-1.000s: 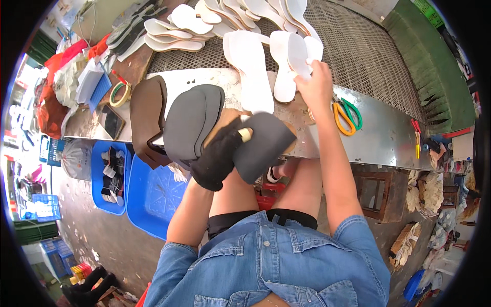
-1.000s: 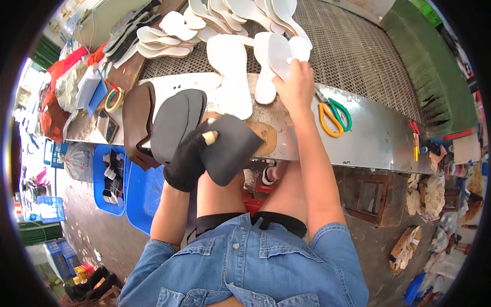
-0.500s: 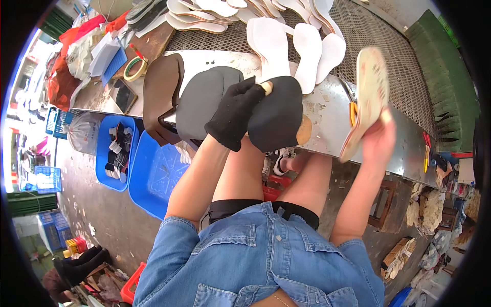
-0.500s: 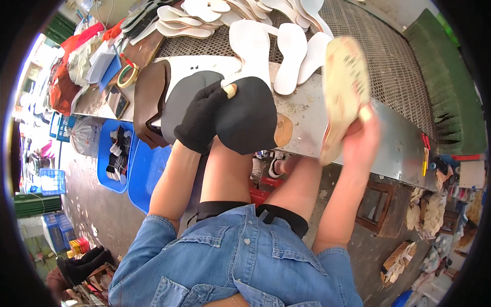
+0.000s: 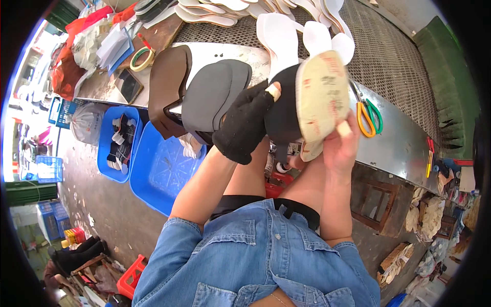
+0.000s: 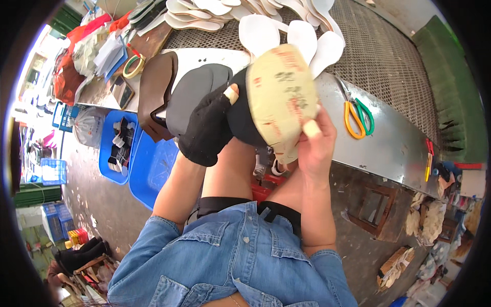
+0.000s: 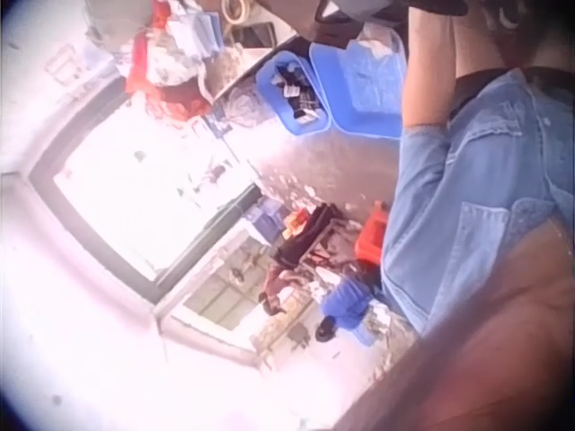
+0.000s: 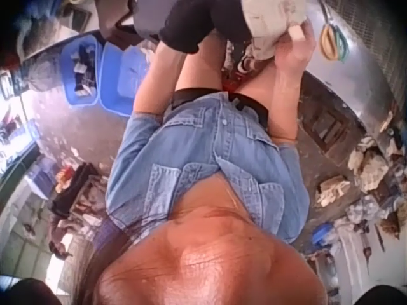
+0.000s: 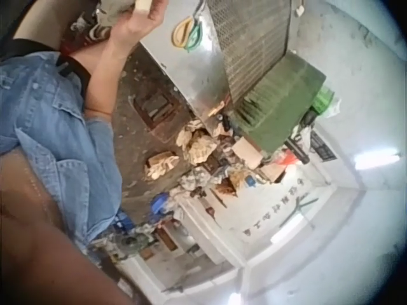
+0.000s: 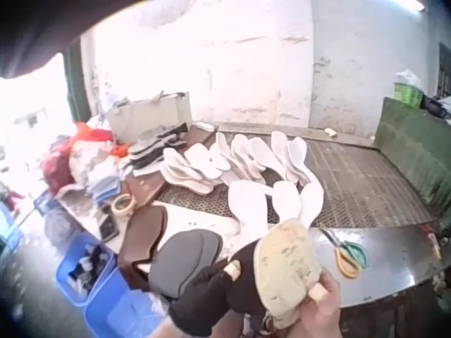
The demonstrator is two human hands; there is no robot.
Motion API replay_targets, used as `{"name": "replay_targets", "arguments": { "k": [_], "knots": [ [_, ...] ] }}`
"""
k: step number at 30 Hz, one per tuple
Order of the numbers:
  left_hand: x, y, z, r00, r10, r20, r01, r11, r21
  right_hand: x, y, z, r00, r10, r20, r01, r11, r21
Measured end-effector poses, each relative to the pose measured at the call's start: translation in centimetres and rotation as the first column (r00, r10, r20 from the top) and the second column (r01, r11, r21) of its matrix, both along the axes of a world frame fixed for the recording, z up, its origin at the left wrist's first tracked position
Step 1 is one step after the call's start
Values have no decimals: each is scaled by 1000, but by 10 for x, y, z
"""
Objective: Applying adhesive and assembling various shoe components at a manufacturing workbench.
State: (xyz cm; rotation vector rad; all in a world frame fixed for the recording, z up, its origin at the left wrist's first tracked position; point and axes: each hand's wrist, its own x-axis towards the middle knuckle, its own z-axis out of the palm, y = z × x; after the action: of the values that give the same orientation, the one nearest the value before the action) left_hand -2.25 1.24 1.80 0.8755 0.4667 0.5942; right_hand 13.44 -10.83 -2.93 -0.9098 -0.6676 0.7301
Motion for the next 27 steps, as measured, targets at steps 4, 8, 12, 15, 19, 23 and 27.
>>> {"name": "replay_targets", "arguments": {
  "k": [4,8,12,15,19,23,27],
  "knots": [
    [-8,8,5,996,71,50,-70,997,-28,-14,-17,24,982,-118,-148,128,990,66],
    [-5,8,5,994,52,94,-49,998,-41,-36,-34,0,998,-18,62,26,992,-127],
    [-9,3,14,998,25,52,-22,998,-55,-45,-29,14,999,-1,54,7,995,-99],
    [-7,-2,21,996,70,64,-66,996,-55,-49,-25,18,997,12,82,-3,994,-110],
    [-6,-5,23,997,75,32,-71,992,-104,-54,-21,24,999,-31,-31,28,995,-92],
    [-8,-2,14,998,65,22,-66,995,71,-54,-21,24,1000,-18,-18,16,996,-87],
    [-12,-7,24,994,96,-44,-87,980,178,-52,-21,27,996,40,-76,-52,985,-167]
  ]
}}
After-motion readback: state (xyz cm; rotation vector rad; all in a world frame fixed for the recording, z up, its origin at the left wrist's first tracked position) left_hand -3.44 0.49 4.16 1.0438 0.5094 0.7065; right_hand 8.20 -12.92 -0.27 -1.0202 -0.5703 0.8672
